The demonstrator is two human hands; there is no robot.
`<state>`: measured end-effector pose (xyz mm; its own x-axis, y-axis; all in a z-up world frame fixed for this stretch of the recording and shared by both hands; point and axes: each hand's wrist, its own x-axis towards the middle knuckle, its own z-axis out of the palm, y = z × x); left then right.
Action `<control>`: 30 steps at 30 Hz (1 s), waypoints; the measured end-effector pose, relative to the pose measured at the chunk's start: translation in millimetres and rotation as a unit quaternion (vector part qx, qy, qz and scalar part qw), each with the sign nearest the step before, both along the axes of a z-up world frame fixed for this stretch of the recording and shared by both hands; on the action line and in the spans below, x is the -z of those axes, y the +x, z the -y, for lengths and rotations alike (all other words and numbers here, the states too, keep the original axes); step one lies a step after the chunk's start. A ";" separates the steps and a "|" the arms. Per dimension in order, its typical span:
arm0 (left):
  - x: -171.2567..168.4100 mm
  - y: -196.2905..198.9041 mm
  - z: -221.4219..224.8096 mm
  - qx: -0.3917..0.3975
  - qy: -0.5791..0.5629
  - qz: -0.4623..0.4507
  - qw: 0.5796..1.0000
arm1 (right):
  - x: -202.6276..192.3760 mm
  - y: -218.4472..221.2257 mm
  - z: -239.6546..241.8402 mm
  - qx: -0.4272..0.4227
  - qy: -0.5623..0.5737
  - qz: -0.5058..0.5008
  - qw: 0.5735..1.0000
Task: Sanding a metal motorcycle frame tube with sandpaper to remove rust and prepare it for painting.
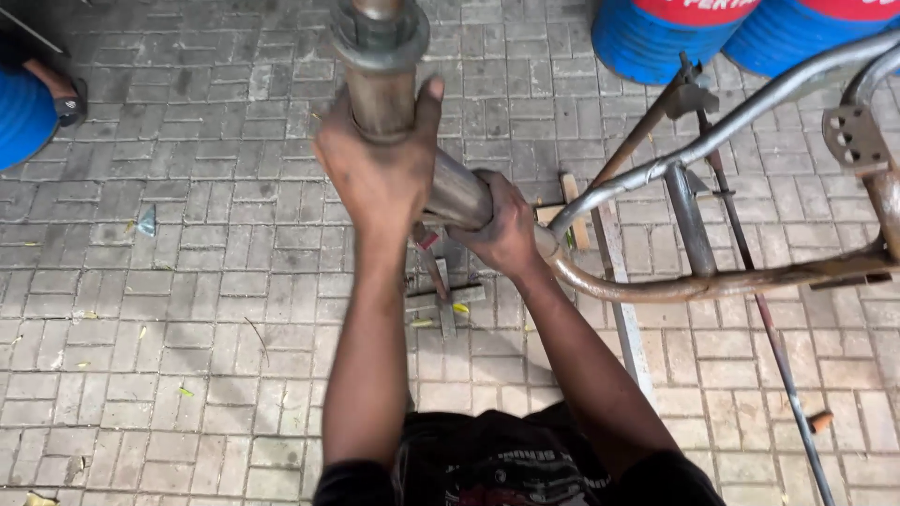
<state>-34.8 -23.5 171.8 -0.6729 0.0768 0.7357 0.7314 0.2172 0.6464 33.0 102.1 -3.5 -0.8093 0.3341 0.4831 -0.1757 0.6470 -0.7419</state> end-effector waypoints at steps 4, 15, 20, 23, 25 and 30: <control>-32.4 -12.2 -2.4 0.004 -0.026 -0.072 0.997 | -3.4 -4.5 2.4 0.016 0.030 -0.027 0.999; -50.3 -9.1 2.6 0.023 -0.036 -0.118 0.992 | 4.8 -2.2 0.8 0.002 0.024 -0.007 1.000; -7.3 5.9 4.1 0.019 0.020 0.025 0.999 | 0.5 -0.9 2.9 0.017 0.012 0.000 1.000; -4.9 -3.1 12.3 0.052 -0.009 0.045 0.998 | 0.6 -2.8 0.9 0.006 0.008 0.001 1.000; -24.3 -15.9 14.1 0.078 -0.050 -0.005 0.996 | 2.2 -5.3 0.0 0.000 0.009 0.002 1.000; -25.1 -48.3 21.9 0.357 -0.069 0.088 0.927 | 4.3 -5.5 1.2 0.017 0.016 -0.015 1.000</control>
<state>-83.0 -45.4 196.9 -0.5228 0.6350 0.5687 0.6057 -0.1927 0.7720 27.5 100.9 -7.8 -0.7826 0.3442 0.5187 -0.1761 0.6768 -0.7148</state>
